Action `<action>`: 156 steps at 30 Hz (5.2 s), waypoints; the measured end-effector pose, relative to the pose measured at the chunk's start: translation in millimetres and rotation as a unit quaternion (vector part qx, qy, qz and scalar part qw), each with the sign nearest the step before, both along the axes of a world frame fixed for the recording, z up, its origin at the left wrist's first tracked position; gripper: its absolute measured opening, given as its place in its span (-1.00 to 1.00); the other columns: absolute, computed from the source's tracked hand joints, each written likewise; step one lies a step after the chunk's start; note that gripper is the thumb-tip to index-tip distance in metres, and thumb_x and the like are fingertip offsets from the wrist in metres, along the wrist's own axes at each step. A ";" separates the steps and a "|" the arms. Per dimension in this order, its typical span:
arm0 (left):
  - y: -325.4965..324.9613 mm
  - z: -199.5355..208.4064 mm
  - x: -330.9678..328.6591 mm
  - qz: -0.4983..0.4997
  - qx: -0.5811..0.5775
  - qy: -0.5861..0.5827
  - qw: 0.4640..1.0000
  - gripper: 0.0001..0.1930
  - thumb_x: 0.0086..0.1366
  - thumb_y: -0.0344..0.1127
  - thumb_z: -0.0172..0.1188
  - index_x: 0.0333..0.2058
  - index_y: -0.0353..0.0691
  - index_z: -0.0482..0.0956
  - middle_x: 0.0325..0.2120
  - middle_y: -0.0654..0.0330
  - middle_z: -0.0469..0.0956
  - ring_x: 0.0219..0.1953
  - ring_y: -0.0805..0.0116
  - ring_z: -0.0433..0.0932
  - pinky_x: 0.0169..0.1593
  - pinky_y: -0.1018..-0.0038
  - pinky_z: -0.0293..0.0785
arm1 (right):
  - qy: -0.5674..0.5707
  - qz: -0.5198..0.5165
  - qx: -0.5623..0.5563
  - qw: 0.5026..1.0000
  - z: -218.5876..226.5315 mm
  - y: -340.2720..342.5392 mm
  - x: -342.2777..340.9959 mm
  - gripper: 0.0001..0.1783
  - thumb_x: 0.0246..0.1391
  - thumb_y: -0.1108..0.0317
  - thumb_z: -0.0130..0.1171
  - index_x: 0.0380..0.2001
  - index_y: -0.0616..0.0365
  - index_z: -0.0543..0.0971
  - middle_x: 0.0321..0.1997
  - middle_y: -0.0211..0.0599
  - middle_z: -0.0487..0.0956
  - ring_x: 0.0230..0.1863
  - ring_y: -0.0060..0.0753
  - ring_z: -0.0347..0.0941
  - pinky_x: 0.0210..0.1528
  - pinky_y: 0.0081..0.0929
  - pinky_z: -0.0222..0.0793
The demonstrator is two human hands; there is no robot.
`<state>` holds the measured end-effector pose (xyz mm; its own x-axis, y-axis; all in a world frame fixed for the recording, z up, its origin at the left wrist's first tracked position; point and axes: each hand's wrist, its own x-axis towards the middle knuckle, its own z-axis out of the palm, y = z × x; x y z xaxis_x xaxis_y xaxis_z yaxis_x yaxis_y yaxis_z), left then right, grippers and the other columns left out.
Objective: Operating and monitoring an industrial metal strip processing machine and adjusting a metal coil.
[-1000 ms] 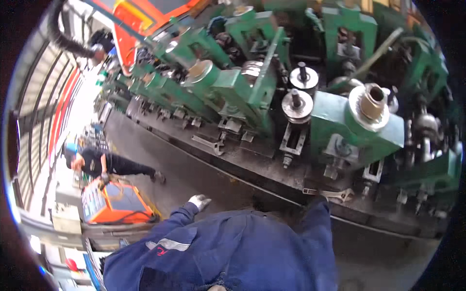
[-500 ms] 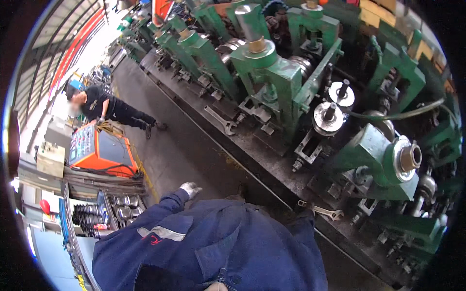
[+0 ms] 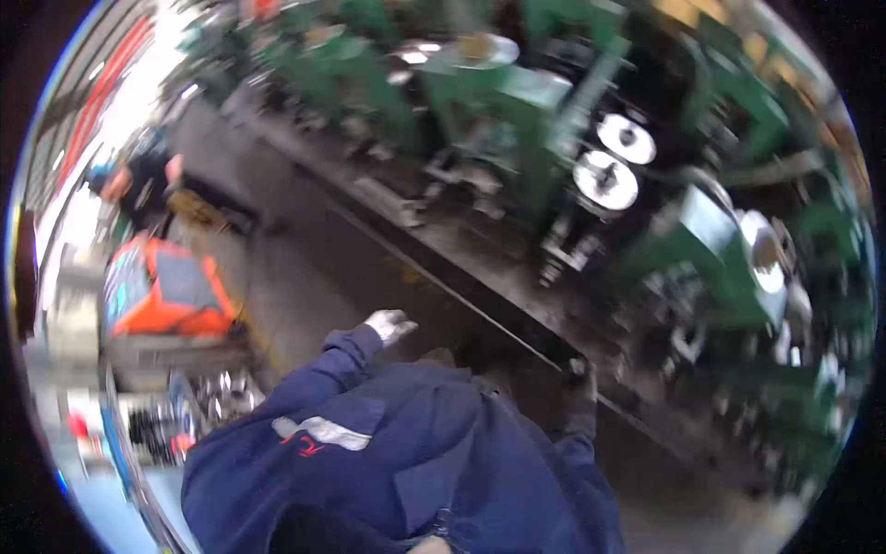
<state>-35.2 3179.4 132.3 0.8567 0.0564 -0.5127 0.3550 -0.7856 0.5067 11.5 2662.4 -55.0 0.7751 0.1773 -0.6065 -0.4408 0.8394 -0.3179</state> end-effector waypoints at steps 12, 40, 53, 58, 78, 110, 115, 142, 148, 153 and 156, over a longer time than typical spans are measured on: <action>-249.3 69.3 135.2 -0.428 -0.248 -0.182 0.850 -0.73 0.30 -0.23 0.04 -0.15 -0.28 0.56 -0.20 0.01 0.57 -0.13 0.16 0.56 -0.06 0.35 0.46 | -0.066 0.029 -0.430 0.900 244.9 66.0 -74.4 -0.62 -0.04 0.23 0.30 -0.24 0.34 0.57 -0.32 -0.26 0.61 -0.28 -0.50 0.49 -0.16 -0.46 0.40; -878.0 88.2 -196.5 -0.525 -0.210 0.036 0.824 -0.50 0.18 0.07 0.19 -0.27 -0.38 0.62 -0.53 0.20 0.57 -0.47 0.49 0.53 -0.37 0.55 0.41 | 0.090 -0.258 -0.575 0.771 256.7 -402.8 -537.7 -0.56 -0.02 0.08 0.29 -0.20 0.21 0.58 -0.29 -0.17 0.63 -0.26 -0.39 0.56 -0.14 -0.42 0.46; -1202.9 77.5 -233.5 -0.520 -0.329 0.161 0.771 -0.38 0.20 0.23 0.10 -0.24 -0.36 0.56 -0.37 0.20 0.57 -0.31 0.50 0.50 -0.22 0.55 0.39 | 0.176 -0.446 -0.427 0.767 211.5 -699.8 -645.5 -0.67 0.11 0.29 0.20 -0.13 0.27 0.51 -0.37 -0.26 0.60 -0.48 -0.54 0.49 -0.41 -0.55 0.43; -1295.3 166.7 -238.5 -0.468 -0.398 0.239 0.752 -0.50 0.25 0.12 0.10 -0.24 -0.31 0.48 -0.65 0.29 0.39 -0.72 0.50 0.31 -0.65 0.55 0.13 | 0.175 -0.422 -0.407 0.791 208.0 -798.4 -650.7 -0.68 0.14 0.29 0.16 -0.12 0.28 0.49 -0.34 -0.23 0.60 -0.46 -0.49 0.50 -0.39 -0.54 0.45; -1187.6 144.4 -389.8 -0.153 -0.243 0.039 0.957 -0.42 0.17 0.26 0.10 -0.33 -0.25 0.60 -0.59 0.07 0.55 -0.55 0.28 0.56 -0.49 0.38 0.46 | -0.297 0.218 -0.337 0.866 275.8 -901.0 -458.0 -0.63 0.14 0.43 0.09 0.01 0.32 0.43 -0.22 -0.24 0.58 -0.41 -0.56 0.45 -0.33 -0.61 0.40; -1000.4 149.8 -407.3 -0.076 -0.313 0.062 0.945 -0.35 0.14 0.31 0.10 -0.38 -0.32 0.57 -0.64 0.11 0.50 -0.62 0.31 0.54 -0.55 0.37 0.45 | -0.271 0.254 -0.465 0.804 284.7 -704.9 -429.4 -0.68 0.17 0.30 0.09 -0.09 0.31 0.51 -0.17 -0.28 0.56 -0.23 -0.52 0.46 -0.17 -0.57 0.40; -1028.8 104.4 -389.3 -0.160 -0.261 0.027 0.951 -0.33 0.10 0.36 0.08 -0.40 -0.28 0.61 -0.61 0.10 0.54 -0.58 0.36 0.55 -0.50 0.39 0.45 | -0.241 0.218 -0.455 0.829 279.9 -718.0 -444.6 -0.68 0.17 0.30 0.08 -0.10 0.31 0.51 -0.28 -0.30 0.57 -0.39 -0.54 0.46 -0.38 -0.61 0.41; -1669.4 142.7 -524.2 -0.701 -0.253 0.069 0.664 -0.65 0.26 -0.14 0.07 -0.11 -0.28 0.53 -0.37 0.07 0.58 -0.33 0.23 0.57 -0.27 0.40 0.48 | -0.037 -0.239 -0.468 0.850 299.3 -1258.5 -759.3 -0.65 0.14 0.24 0.15 -0.09 0.26 0.53 -0.24 -0.36 0.58 -0.21 -0.55 0.48 -0.12 -0.54 0.41; -1829.5 123.6 -574.3 -0.727 -0.282 0.098 0.618 -0.70 0.20 -0.14 0.19 -0.24 -0.26 0.54 -0.53 0.16 0.49 -0.52 0.26 0.50 -0.44 0.38 0.43 | -0.041 -0.392 -0.295 0.871 309.0 -1373.1 -814.8 -0.65 0.14 0.25 0.17 -0.10 0.28 0.52 -0.29 -0.36 0.57 -0.25 -0.54 0.47 -0.17 -0.53 0.42; -1985.1 138.4 -618.3 -0.568 -0.202 0.327 0.728 -0.61 0.22 -0.01 0.20 -0.34 -0.29 0.59 -0.70 0.31 0.39 -0.72 0.53 0.31 -0.63 0.51 0.20 | 0.010 -0.417 -0.376 0.827 301.4 -1502.4 -849.2 -0.61 0.14 0.23 0.16 -0.08 0.31 0.51 -0.30 -0.37 0.56 -0.27 -0.54 0.46 -0.19 -0.54 0.41; -2085.7 154.2 -634.3 -0.597 -0.213 0.345 0.692 -0.57 0.21 0.05 0.20 -0.37 -0.30 0.60 -0.74 0.34 0.37 -0.74 0.58 0.27 -0.66 0.54 0.12 | 0.046 -0.412 -0.419 0.808 305.9 -1600.3 -877.7 -0.58 0.15 0.20 0.16 -0.05 0.31 0.49 -0.28 -0.36 0.57 -0.27 -0.55 0.45 -0.19 -0.55 0.40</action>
